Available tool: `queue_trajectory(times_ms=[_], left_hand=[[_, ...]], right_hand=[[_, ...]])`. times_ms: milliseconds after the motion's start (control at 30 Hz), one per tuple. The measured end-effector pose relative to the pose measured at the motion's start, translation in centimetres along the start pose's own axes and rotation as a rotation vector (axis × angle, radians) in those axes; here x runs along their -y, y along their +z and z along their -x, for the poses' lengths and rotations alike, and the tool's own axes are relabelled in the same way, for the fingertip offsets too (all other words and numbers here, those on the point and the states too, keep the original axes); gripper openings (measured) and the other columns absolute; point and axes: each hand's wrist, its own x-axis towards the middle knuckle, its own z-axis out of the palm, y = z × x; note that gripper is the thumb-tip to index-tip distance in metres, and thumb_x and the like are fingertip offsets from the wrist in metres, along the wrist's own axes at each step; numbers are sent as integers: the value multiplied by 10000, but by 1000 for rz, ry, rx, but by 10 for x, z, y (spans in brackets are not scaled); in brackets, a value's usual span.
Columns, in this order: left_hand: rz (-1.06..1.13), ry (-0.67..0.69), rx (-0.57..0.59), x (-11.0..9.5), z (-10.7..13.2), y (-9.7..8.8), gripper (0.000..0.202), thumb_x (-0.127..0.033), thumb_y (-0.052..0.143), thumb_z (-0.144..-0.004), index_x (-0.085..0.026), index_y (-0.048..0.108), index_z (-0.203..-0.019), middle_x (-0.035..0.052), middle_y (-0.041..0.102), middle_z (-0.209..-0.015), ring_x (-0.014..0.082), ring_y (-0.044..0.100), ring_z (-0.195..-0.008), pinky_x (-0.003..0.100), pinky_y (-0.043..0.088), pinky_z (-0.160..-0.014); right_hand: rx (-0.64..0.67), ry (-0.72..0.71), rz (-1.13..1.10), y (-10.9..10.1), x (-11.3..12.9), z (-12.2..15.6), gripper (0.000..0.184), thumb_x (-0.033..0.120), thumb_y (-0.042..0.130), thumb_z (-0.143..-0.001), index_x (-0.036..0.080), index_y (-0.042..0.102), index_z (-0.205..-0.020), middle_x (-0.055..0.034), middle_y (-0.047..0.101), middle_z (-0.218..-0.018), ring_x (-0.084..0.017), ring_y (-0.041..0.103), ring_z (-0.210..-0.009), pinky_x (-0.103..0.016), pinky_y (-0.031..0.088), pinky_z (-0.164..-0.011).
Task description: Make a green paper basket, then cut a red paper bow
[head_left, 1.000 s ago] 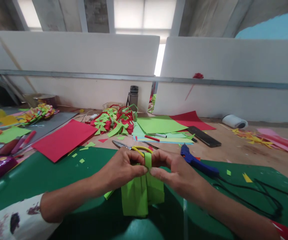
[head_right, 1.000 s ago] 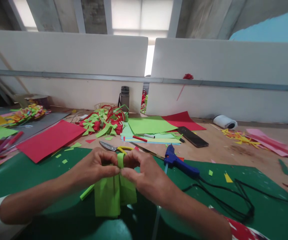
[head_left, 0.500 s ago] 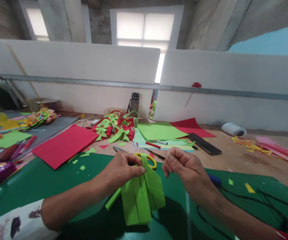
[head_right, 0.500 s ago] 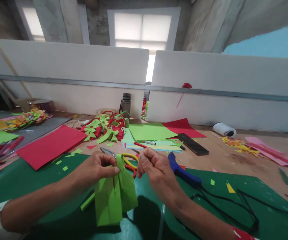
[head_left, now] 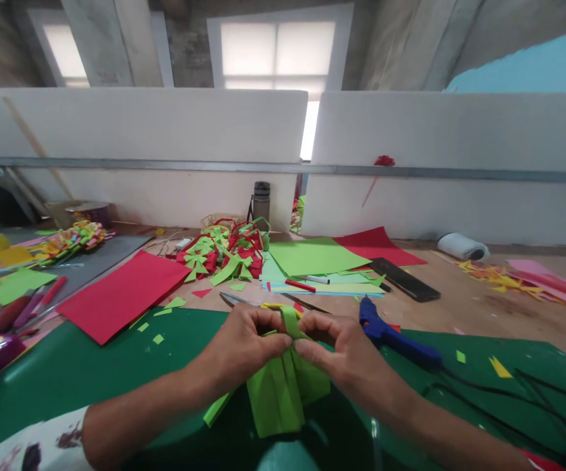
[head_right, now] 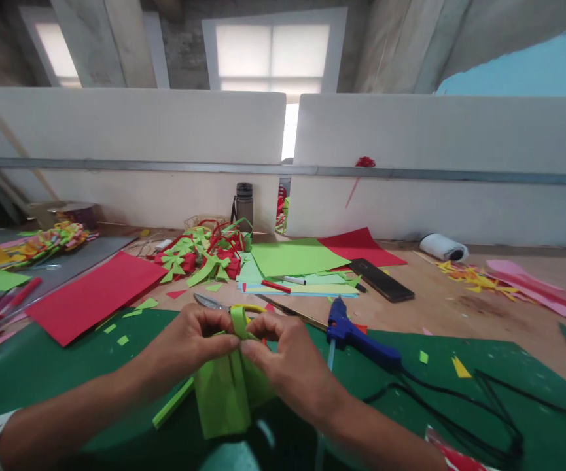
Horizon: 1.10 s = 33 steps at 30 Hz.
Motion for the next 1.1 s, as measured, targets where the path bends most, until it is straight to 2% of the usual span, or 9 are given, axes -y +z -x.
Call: queue_trajectory(times_ms=[133,300,433,767,933,1100], left_hand=[[43,31,27,3,0,2,68,-173,599,-667,-130,652,-671,-15,577,-646,117,483,-626,219,375,-593],[27,57,42,5,0,2,82,-178,612,-658,-127,610,-594,-26,513,-574,107,434,-576,221,343,-555],[62,96,78,3,2,2,105,-199,622,-647,-125,598,-576,-7,525,-611,125,458,-623,238,361,-604],[10,110,77,9,2,-1,153,-229,605,-710,-138,582,-588,-21,486,-613,114,439,-619,226,348,-604],[-30,108,92,13,1,-2,153,-228,587,-746,-130,613,-631,-10,518,-647,116,459,-640,224,364,-611],[-71,93,74,12,0,-2,149,-194,587,-727,-128,602,-595,-15,510,-632,109,451,-631,220,366,-612]], right_hand=[[-23,-25,-21,1,0,2,63,225,557,-752,175,580,-721,24,573,-691,-138,511,-667,-255,400,-632],[0,-70,26,-2,-2,1,117,236,541,-739,182,522,-636,16,516,-673,-151,469,-680,-273,373,-641],[41,-132,-43,-3,-2,3,129,236,552,-732,190,502,-622,13,506,-688,-162,469,-715,-286,367,-680],[61,-41,-173,0,-11,0,168,284,579,-739,190,523,-611,16,478,-676,-151,450,-689,-280,380,-669],[64,-16,-126,0,-14,1,164,279,545,-763,186,523,-631,17,472,-670,-142,437,-672,-260,364,-623],[101,-19,-83,0,-15,1,124,242,515,-778,181,515,-670,27,468,-672,-129,415,-648,-256,336,-609]])
